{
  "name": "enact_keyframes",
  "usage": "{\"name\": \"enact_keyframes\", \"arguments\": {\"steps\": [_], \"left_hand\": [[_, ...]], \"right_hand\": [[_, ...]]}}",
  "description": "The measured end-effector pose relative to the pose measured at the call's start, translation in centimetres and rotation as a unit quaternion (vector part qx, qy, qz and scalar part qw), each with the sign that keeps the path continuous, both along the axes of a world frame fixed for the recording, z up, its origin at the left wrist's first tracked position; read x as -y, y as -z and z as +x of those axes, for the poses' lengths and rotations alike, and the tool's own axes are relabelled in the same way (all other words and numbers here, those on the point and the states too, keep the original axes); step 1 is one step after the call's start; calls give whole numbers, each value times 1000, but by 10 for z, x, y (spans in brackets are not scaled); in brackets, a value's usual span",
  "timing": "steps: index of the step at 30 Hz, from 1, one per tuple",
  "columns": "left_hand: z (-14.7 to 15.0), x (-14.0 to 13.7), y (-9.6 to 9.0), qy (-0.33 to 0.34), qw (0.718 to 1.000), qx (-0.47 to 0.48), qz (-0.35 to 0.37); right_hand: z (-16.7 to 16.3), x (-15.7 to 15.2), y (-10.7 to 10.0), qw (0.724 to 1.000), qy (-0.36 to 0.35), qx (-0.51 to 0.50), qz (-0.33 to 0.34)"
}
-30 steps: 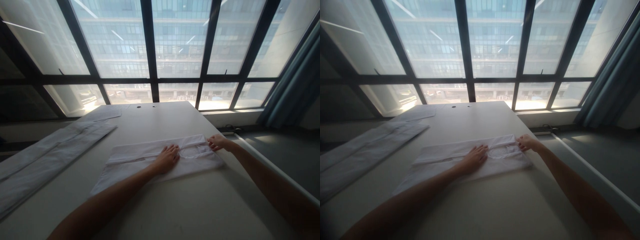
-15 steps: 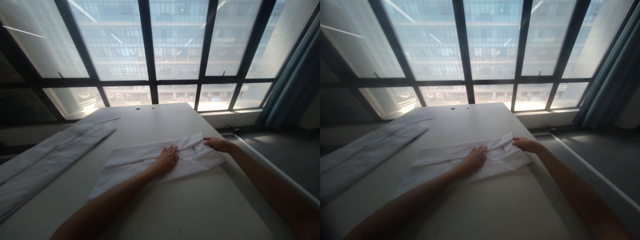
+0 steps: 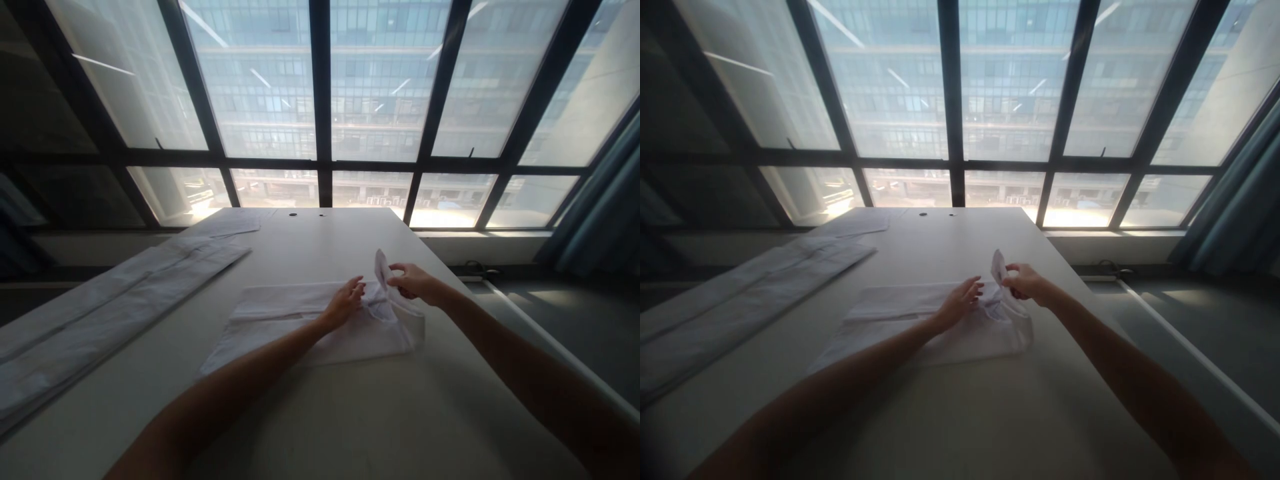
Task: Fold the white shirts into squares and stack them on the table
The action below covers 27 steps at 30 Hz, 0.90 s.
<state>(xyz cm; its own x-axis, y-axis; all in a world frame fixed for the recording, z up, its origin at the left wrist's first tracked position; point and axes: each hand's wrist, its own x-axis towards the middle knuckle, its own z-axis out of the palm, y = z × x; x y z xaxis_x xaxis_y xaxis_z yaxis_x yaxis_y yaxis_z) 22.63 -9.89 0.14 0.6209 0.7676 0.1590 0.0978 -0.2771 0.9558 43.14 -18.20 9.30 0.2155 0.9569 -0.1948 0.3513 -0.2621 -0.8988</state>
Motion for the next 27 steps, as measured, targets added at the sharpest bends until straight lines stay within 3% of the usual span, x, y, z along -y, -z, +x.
{"name": "enact_keyframes", "arguments": {"steps": [3, 6, 8, 10, 12, 14, 16, 18, 22, 27], "left_hand": [[1, -7, 1, 30, 974, 119, -189], [-2, -11, 3, 10, 953, 150, -265], [-4, -11, 2, -7, 949, 148, -277], [-6, -11, 1, 7, 952, 145, -270], [-6, -12, 1, 28, 958, 133, -254], [-6, -13, 2, 34, 964, 114, -239], [-5, -15, 3, 34, 965, 105, -238], [-4, -16, 3, 32, 961, 108, -254], [-3, -15, 2, 10, 948, 123, -294], [-3, -13, -2, 2, 940, 128, -316]], "right_hand": [[-40, -10, 11, 1000, -24, 18, -2], [-61, -17, 27, 996, -92, 4, -6], [-60, -15, 34, 994, -103, 24, 35], [-50, -4, 36, 985, -69, 90, 130], [-39, 16, 37, 954, -56, 176, 236], [-33, 41, 41, 910, -114, 264, 299], [-34, 65, 49, 862, -202, 348, 308], [-39, 81, 60, 825, -245, 412, 299], [-49, 89, 79, 790, -236, 485, 289], [-51, 86, 86, 763, -237, 529, 288]]}}
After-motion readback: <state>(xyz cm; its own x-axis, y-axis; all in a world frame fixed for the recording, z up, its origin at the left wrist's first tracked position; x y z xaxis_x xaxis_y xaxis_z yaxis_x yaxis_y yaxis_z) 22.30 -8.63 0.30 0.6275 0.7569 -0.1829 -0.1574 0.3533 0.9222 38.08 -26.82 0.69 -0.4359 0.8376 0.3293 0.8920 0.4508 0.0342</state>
